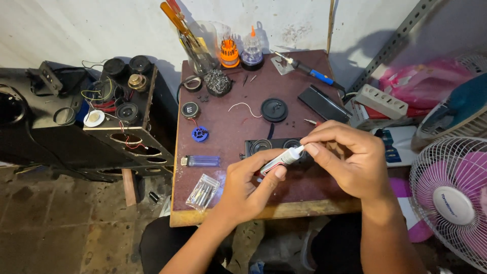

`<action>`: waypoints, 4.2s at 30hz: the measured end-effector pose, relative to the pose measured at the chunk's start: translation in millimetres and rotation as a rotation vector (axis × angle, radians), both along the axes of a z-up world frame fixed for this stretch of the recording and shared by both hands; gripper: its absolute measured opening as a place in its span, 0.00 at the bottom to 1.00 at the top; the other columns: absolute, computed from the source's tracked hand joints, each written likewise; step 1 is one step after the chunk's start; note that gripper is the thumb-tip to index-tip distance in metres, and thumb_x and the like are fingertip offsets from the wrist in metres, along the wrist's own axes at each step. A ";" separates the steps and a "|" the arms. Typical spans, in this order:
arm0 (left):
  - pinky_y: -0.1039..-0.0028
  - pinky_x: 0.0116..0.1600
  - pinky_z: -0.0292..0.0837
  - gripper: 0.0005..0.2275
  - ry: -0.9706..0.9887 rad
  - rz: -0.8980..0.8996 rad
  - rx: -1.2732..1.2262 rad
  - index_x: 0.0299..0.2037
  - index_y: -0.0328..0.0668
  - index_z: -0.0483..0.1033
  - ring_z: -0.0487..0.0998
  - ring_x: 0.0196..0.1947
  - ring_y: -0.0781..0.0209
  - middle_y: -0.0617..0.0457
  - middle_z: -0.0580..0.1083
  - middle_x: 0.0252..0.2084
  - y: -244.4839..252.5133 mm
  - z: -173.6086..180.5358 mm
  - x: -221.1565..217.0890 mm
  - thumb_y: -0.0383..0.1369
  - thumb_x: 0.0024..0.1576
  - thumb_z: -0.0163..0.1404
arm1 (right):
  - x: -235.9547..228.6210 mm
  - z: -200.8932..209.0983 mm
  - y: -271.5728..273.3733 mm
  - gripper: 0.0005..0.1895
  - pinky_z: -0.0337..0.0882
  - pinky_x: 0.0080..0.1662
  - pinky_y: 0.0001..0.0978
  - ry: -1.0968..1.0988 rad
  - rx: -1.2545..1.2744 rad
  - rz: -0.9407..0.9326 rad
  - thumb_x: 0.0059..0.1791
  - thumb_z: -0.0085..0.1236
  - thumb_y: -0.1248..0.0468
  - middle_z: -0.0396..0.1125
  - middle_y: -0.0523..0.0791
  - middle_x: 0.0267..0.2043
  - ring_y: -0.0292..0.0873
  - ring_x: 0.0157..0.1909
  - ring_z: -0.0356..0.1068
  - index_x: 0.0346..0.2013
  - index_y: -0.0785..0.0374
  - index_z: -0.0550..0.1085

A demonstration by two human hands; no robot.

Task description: The person places a small speaker into a black rectangular housing on a workbench. They then pick up a tube of B-7000 glue, remove the cap, and apply the adhesive to the edge of the speaker before pressing it into place.

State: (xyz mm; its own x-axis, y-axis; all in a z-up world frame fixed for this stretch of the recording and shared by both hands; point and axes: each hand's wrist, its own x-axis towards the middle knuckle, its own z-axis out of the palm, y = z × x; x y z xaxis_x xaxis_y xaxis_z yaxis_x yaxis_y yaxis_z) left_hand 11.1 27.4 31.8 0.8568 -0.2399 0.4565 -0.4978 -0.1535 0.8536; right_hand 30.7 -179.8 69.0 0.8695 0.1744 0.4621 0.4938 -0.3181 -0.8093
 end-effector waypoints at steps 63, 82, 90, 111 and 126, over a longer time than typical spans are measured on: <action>0.77 0.38 0.67 0.07 0.109 0.095 -0.300 0.42 0.38 0.83 0.68 0.31 0.69 0.51 0.75 0.27 29.0 -4.6 25.1 0.32 0.59 0.57 | -19.6 -110.8 -86.3 0.04 0.68 0.29 0.33 -0.059 -0.419 -0.377 0.47 0.64 0.70 0.71 0.46 0.27 0.44 0.23 0.67 0.36 0.62 0.82; 0.79 0.24 0.70 0.08 0.128 0.028 -0.399 0.42 0.30 0.81 0.72 0.17 0.68 0.50 0.70 0.30 25.7 -11.0 25.0 0.29 0.59 0.57 | -22.4 -121.6 -78.7 0.03 0.71 0.32 0.34 -0.185 -0.567 -0.489 0.48 0.66 0.64 0.70 0.42 0.29 0.46 0.27 0.71 0.36 0.55 0.81; 0.78 0.25 0.72 0.08 0.122 0.019 -0.383 0.43 0.29 0.81 0.73 0.18 0.68 0.50 0.69 0.30 26.6 -10.6 24.4 0.29 0.60 0.57 | -20.2 -118.9 -77.8 0.04 0.73 0.32 0.36 -0.162 -0.606 -0.460 0.49 0.64 0.66 0.73 0.43 0.31 0.45 0.29 0.73 0.38 0.56 0.82; 0.74 0.49 0.75 0.11 0.101 0.046 -0.368 0.44 0.40 0.84 0.78 0.38 0.69 0.53 0.80 0.34 -5.4 -11.2 7.7 0.30 0.51 0.66 | -42.3 -32.2 9.4 0.15 0.76 0.43 0.31 0.044 0.038 -0.132 0.42 0.68 0.70 0.78 0.47 0.38 0.39 0.41 0.78 0.44 0.63 0.81; 0.76 0.49 0.76 0.11 -0.006 0.253 -0.377 0.41 0.48 0.85 0.81 0.37 0.66 0.57 0.82 0.36 -9.5 2.6 6.2 0.32 0.49 0.68 | -18.5 -34.0 40.0 0.11 0.80 0.46 0.32 0.177 0.180 0.009 0.44 0.66 0.76 0.79 0.47 0.37 0.34 0.40 0.75 0.41 0.69 0.81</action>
State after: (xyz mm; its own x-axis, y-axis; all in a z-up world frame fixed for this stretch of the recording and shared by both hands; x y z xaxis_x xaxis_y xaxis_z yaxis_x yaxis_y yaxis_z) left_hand 17.4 17.9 34.4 0.8643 0.1606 0.4766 -0.4894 0.0501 0.8706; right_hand 12.1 -139.9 35.0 0.9384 0.1117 0.3269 0.3415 -0.1574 -0.9266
